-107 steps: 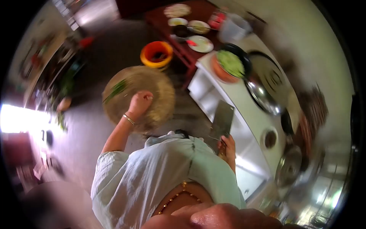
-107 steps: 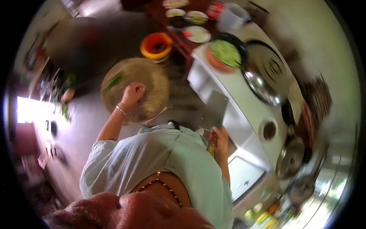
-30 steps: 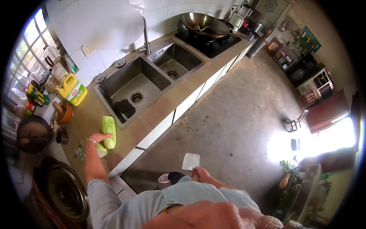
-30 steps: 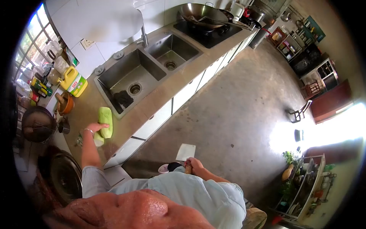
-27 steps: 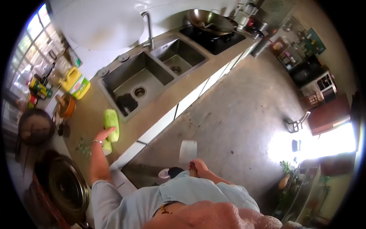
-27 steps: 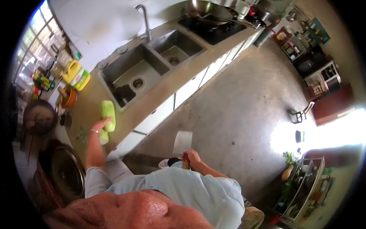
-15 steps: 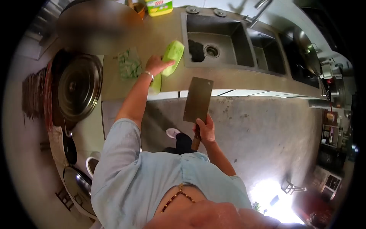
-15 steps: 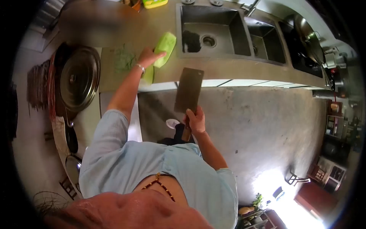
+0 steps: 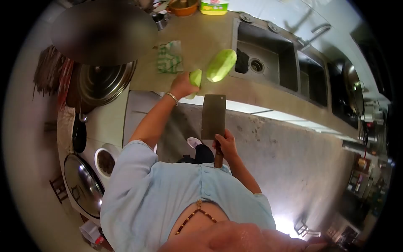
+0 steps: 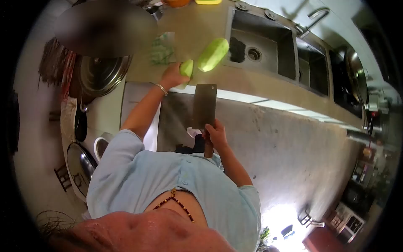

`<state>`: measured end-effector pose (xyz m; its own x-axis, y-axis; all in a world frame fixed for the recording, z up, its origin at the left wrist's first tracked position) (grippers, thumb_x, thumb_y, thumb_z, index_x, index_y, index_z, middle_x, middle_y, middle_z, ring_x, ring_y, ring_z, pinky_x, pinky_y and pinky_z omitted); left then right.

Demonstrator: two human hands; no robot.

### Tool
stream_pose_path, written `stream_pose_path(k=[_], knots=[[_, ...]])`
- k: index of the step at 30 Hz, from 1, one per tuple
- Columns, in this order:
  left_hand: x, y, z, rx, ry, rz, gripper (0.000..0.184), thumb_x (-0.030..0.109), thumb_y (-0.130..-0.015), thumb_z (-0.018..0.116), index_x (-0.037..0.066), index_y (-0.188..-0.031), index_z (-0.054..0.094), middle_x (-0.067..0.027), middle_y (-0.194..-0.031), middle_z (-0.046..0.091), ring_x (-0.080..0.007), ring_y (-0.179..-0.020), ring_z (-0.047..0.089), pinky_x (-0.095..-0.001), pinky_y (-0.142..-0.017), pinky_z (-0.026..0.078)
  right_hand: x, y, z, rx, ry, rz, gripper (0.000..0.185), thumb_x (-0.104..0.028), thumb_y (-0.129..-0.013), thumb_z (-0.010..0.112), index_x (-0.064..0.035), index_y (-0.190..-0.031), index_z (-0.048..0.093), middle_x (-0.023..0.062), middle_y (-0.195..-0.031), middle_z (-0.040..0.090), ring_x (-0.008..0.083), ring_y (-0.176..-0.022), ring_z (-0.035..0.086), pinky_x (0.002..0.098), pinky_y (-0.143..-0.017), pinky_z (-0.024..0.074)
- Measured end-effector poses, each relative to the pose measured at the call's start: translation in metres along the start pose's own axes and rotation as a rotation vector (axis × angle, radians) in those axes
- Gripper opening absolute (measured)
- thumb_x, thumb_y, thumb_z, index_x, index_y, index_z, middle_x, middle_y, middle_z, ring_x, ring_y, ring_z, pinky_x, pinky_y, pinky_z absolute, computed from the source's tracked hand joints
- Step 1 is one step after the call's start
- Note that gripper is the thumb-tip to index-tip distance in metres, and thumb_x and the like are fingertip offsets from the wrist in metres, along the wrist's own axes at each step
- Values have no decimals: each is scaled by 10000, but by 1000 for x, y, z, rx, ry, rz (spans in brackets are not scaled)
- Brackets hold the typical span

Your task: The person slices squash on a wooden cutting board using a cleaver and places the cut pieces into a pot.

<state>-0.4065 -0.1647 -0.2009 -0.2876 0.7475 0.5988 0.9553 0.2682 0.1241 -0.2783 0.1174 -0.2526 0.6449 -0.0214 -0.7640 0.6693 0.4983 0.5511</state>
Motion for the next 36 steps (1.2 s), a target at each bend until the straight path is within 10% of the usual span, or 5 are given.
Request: stream_pose_path(k=[3, 7, 11, 23, 36], knots=[[-22, 27, -12, 118, 191, -102, 743, 404, -592, 794, -38, -1142, 564, -194, -1013, 653, -342, -938, 640, -395, -817, 509, -7, -1, 10, -65, 54, -12, 147, -81, -887, 554, -42, -1028, 543, 27, -732, 552, 125, -549, 565, 279, -492, 469], [-53, 97, -6, -150, 1506, -382, 400, 237, -821, 665, 12, -1141, 580, -119, -1004, 661, -229, -912, 651, -380, -806, 534, -6, -10, 42, -162, 90, 53, 165, -79, -887, 551, -48, -1050, 548, 32, -730, 567, 124, -544, 562, 275, -492, 470], [-77, 187, -67, 49, 1985, -365, 440, 300, -924, 514, 0, -1246, 519, -171, -1114, 624, -302, -994, 626, -451, -872, 507, -1, -21, 105, -378, 200, 117, 145, -75, -889, 548, -52, -1032, 554, 33, -692, 574, 123, -527, 554, 268, -488, 466], [-101, 566, -174, 1142, 1973, 62, 465, 295, -956, 459, 18, -1329, 436, -252, -1286, 510, -399, -1194, 506, -529, -1015, 399, 85, 101, 332, -1353, 722, 134, 64, -82, -889, 570, -31, -927, 565, 25, -623, 558, 95, -514, 519, 250, -473, 418], [90, 991, 129, 2463, 1485, -449, 345, 197, -911, 625, -31, -1154, 538, -137, -1108, 624, -235, -1015, 637, -377, -856, 547, 280, 432, 358, -2357, 1171, -161, 107, -103, -905, 543, 0, -909, 511, 113, -640, 585, 180, -518, 564, 338, -503, 441]])
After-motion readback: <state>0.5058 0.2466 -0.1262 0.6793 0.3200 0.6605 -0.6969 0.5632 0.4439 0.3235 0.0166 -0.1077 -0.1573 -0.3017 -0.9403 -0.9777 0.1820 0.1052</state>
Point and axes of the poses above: each hand's wrist, its own y-axis away from the middle knuckle, its own z-axis out of the palm, x = y × z, the point moved 10 cm from there along -y, towards the middle knuckle
